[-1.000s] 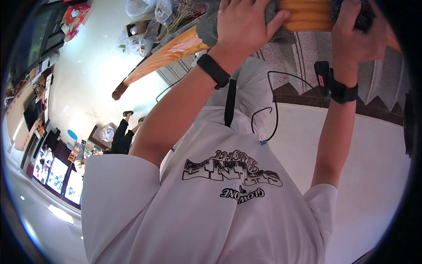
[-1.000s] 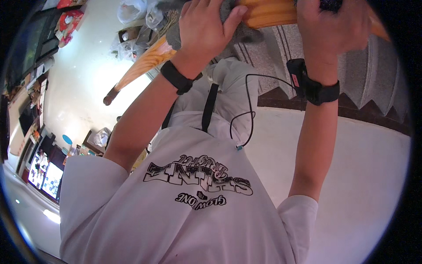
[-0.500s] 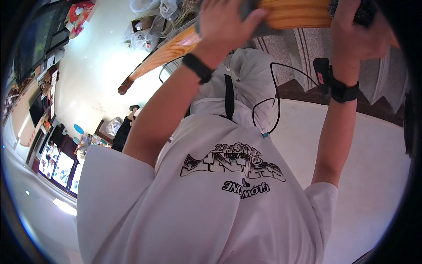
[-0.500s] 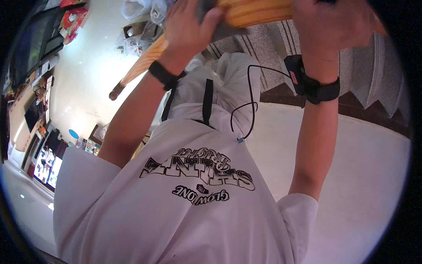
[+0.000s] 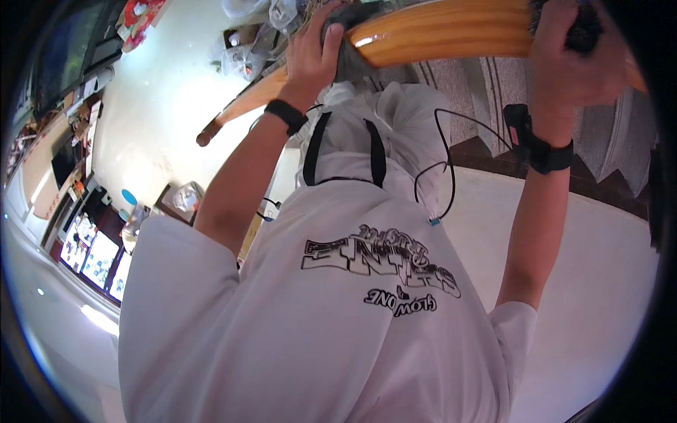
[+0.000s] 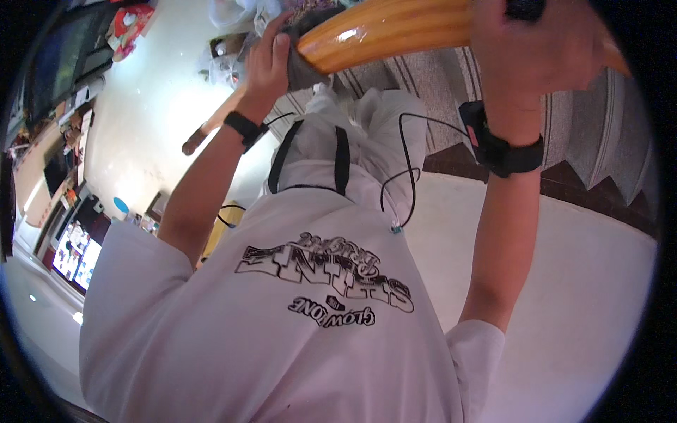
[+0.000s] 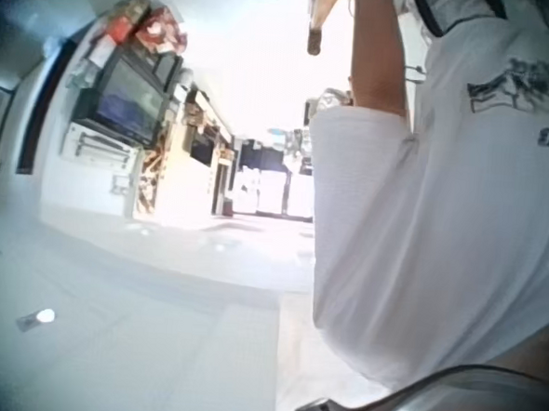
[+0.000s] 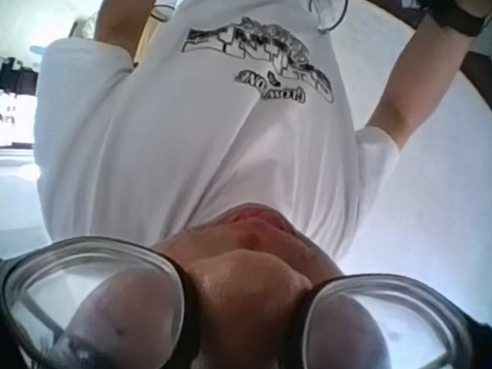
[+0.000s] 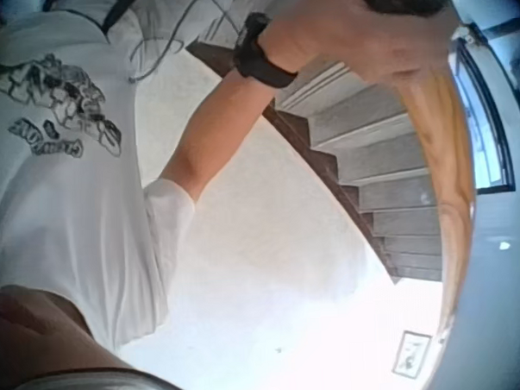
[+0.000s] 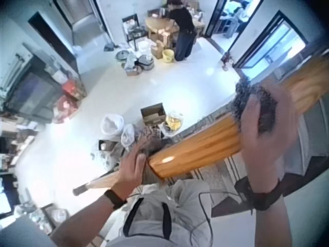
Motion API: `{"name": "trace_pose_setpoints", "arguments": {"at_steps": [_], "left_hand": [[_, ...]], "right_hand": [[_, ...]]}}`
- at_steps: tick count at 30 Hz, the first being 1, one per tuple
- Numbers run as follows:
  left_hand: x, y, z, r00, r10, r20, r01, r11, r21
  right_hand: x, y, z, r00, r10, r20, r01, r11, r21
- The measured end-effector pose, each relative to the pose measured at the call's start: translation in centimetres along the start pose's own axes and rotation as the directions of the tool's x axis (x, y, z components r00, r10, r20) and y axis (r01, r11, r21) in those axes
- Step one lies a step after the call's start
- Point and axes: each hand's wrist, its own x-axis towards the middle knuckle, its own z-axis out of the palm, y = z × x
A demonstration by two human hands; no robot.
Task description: The person sands a wooden stair handrail using a sanding block and a steel wool pad. They work along the length of the curved handrail, alternating between the two tools to smooth the surface.
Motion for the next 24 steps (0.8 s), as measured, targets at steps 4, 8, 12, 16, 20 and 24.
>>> {"name": "trace_pose_setpoints", "arguments": {"at_steps": [4,8,12,16,20,24], "left_hand": [[3.5,7.9,4.0,0.996,-0.091,-0.004,0.091,0.990,0.104],[5.5,11.2,4.0,0.999,0.039,0.013,-0.039,0.999,0.019],[1.6,4.3,2.0,0.988,0.118,-0.099,-0.118,0.993,0.008],[-1.6,-1.6,0.4,0.999,-0.002,-0.037,0.007,0.992,0.127],[2.6,7.3,4.5,0.987,-0.159,0.006,0.154,0.965,0.213],[5.3,10.5,5.3,1.000,0.005,0.013,-0.005,1.000,0.015]], "right_hand": [[0.2,-0.5,0.3,0.999,0.032,0.009,-0.033,0.999,0.043],[-0.2,0.2,0.9,0.999,0.030,-0.027,-0.029,0.999,0.046],[-0.1,-0.1,0.2,1.000,0.024,-0.006,-0.023,0.996,0.081],[0.7,-2.0,-0.3,0.989,0.104,0.108,-0.109,0.993,0.046],[-0.6,-1.4,0.6,0.999,0.011,0.046,-0.010,1.000,-0.018],[-2.2,0.6,2.0,0.996,0.060,-0.059,-0.065,0.993,-0.096]]}}
